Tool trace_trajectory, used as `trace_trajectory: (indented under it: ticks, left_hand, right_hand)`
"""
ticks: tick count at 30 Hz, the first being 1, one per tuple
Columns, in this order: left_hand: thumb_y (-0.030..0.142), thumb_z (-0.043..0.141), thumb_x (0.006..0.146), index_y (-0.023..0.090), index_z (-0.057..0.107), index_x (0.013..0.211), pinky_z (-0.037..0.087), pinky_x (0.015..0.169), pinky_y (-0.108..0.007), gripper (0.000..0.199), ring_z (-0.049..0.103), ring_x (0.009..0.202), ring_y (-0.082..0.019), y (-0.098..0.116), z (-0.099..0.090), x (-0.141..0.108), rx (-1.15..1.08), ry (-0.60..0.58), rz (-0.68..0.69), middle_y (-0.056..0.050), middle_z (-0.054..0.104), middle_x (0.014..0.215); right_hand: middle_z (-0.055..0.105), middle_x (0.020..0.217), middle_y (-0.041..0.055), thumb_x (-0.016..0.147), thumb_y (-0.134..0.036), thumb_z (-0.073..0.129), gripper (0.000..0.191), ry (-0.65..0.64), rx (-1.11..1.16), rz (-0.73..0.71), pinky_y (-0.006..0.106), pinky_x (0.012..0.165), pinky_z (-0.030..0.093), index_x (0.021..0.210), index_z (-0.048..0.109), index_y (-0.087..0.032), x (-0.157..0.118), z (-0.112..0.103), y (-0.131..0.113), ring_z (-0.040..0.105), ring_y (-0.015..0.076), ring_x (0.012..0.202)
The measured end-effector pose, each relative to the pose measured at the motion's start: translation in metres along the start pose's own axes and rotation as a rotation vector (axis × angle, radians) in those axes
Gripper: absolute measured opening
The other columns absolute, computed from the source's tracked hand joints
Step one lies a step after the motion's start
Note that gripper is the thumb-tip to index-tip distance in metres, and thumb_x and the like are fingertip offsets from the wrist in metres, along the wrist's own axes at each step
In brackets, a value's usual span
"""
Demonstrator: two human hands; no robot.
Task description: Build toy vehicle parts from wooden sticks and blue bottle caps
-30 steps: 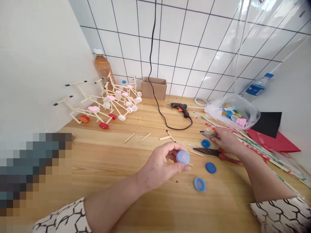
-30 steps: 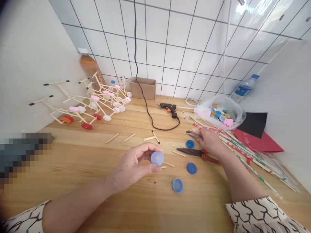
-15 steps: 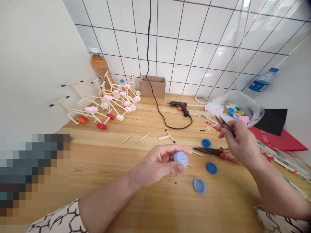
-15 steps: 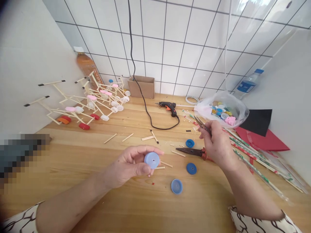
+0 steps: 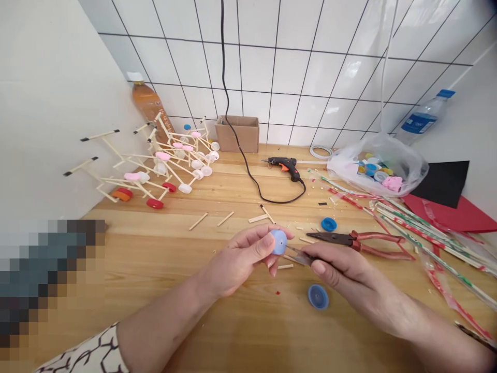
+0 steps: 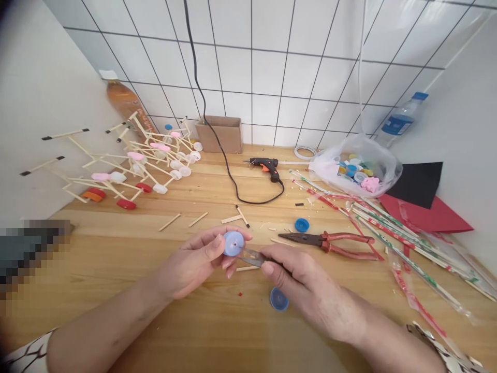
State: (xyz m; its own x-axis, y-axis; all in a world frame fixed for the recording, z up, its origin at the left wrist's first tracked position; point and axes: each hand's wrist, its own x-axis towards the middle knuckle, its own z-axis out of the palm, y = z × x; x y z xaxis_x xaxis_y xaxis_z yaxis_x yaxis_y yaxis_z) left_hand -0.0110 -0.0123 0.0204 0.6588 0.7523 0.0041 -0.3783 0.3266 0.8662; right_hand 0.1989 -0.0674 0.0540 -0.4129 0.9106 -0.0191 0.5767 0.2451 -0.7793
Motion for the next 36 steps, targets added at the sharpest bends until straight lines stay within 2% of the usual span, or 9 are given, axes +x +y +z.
trace_trajectory:
  ticks: [4, 8, 12, 16, 20, 25, 30, 36]
  left_hand:
    - [0.044, 0.063, 0.079, 0.015, 0.067, 0.099, 0.044, 0.057, -0.026, 0.035, 0.043, 0.059, -0.009, -0.001, -0.001, 0.001, -0.002, 0.031, -0.022, -0.001, 0.048, 0.07]
    - [0.043, 0.064, 0.078, 0.015, 0.068, 0.098, 0.043, 0.056, -0.026, 0.034, 0.044, 0.059, -0.009, -0.001, 0.0, 0.001, -0.008, 0.059, -0.043, 0.0, 0.048, 0.069]
    - [0.041, 0.066, 0.077, 0.016, 0.068, 0.097, 0.044, 0.057, -0.026, 0.032, 0.044, 0.059, -0.009, -0.001, 0.001, 0.001, -0.033, 0.079, -0.06, 0.0, 0.05, 0.071]
    - [0.038, 0.067, 0.077, 0.017, 0.069, 0.097, 0.045, 0.058, -0.026, 0.029, 0.045, 0.06, -0.008, -0.003, 0.001, 0.001, -0.077, 0.068, -0.066, 0.0, 0.052, 0.072]
    - [0.036, 0.068, 0.076, 0.018, 0.069, 0.099, 0.047, 0.061, -0.027, 0.029, 0.048, 0.061, -0.009, -0.003, 0.001, 0.001, -0.115, 0.054, -0.089, -0.001, 0.054, 0.074]
    - [0.033, 0.071, 0.074, 0.018, 0.069, 0.098, 0.049, 0.063, -0.028, 0.029, 0.05, 0.062, -0.009, -0.002, 0.002, 0.001, -0.139, 0.046, -0.109, 0.0, 0.055, 0.073]
    - [0.031, 0.074, 0.07, 0.017, 0.069, 0.096, 0.05, 0.063, -0.028, 0.029, 0.052, 0.062, -0.009, -0.002, 0.001, 0.0, -0.131, 0.045, -0.125, 0.0, 0.057, 0.074]
    - [0.031, 0.075, 0.069, 0.017, 0.069, 0.094, 0.051, 0.062, -0.028, 0.029, 0.052, 0.061, -0.009, -0.002, 0.002, 0.0, -0.096, 0.048, -0.129, 0.0, 0.057, 0.072]
  right_hand:
    - [0.062, 0.075, 0.0011, 0.094, -0.033, 0.041, 0.026, 0.067, -0.068, -0.004, 0.025, 0.071, 0.049, 0.087, 0.063, -0.022, 0.003, -0.001, 0.002, 0.06, 0.0181, 0.09]
    - [0.062, 0.072, 0.0012, 0.093, -0.033, 0.042, 0.028, 0.126, -0.106, -0.019, 0.025, 0.068, 0.05, 0.079, 0.062, -0.021, 0.005, -0.004, 0.0, 0.061, 0.0172, 0.082]
    - [0.062, 0.069, 0.0016, 0.094, -0.031, 0.042, 0.028, 0.186, -0.131, -0.057, 0.025, 0.062, 0.05, 0.08, 0.064, -0.021, 0.006, -0.003, -0.003, 0.061, 0.017, 0.076]
    - [0.061, 0.066, 0.0017, 0.093, -0.03, 0.043, 0.026, 0.181, -0.159, -0.093, 0.025, 0.057, 0.048, 0.083, 0.065, -0.021, 0.007, -0.001, -0.005, 0.06, 0.0161, 0.069]
    - [0.061, 0.069, 0.0028, 0.093, -0.026, 0.042, 0.024, 0.213, -0.275, -0.173, 0.024, 0.055, 0.044, 0.083, 0.063, -0.018, 0.006, 0.002, -0.005, 0.056, 0.0137, 0.061]
    - [0.059, 0.07, 0.0046, 0.091, -0.018, 0.045, 0.017, 0.297, -0.475, -0.286, 0.026, 0.055, 0.041, 0.091, 0.062, -0.015, 0.004, 0.008, 0.0, 0.053, 0.0152, 0.063]
    - [0.063, 0.076, 0.0072, 0.09, -0.016, 0.046, 0.016, 0.351, -0.592, -0.345, 0.027, 0.056, 0.043, 0.087, 0.062, -0.015, 0.003, 0.011, 0.001, 0.057, 0.0164, 0.066]
    - [0.064, 0.074, 0.0089, 0.089, -0.016, 0.046, 0.019, 0.379, -0.708, -0.38, 0.029, 0.055, 0.044, 0.082, 0.063, -0.013, 0.004, 0.011, -0.002, 0.059, 0.0183, 0.065]
